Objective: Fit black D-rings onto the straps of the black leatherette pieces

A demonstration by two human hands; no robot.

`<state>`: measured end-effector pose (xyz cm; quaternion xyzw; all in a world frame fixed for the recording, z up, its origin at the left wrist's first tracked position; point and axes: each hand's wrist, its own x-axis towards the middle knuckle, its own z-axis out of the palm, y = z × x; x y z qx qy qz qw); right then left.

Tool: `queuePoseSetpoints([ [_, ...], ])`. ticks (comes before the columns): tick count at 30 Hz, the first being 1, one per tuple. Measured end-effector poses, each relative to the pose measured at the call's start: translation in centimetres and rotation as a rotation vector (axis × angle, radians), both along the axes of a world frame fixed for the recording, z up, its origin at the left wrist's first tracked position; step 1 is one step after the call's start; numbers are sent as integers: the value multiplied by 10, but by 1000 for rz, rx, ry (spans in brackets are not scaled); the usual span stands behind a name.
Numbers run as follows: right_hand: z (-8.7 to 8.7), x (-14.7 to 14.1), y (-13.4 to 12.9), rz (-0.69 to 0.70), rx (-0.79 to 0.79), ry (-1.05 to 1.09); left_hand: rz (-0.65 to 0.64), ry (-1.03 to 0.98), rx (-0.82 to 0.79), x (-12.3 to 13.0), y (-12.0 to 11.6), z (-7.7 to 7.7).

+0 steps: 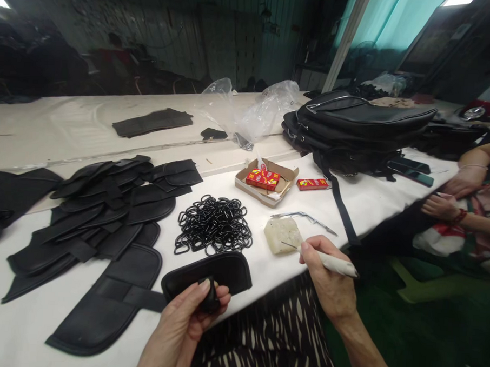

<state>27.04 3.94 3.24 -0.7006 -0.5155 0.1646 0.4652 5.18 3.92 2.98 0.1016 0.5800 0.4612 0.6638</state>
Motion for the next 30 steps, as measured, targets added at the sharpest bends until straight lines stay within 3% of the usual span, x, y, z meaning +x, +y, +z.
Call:
queuePoseSetpoints([
  [6,-5,0,5,20,-25,3,24,-3,6,0,-1,-2],
  [13,-5,-2,4,-1,-15,65,-58,-105,41,-9,-1,-14],
  [18,-6,0,-6,-68,8,377,-86,-117,70,-12,-3,-14],
  [23,-2,-22,-20,132,-72,925,-161,-186,122,-14,-6,-14],
  [26,0,-43,-27,210,-170,1001,-194,-210,159,-16,-7,-15],
  [30,-4,-63,-28,307,-230,948,-237,-205,183,-17,-7,-16],
])
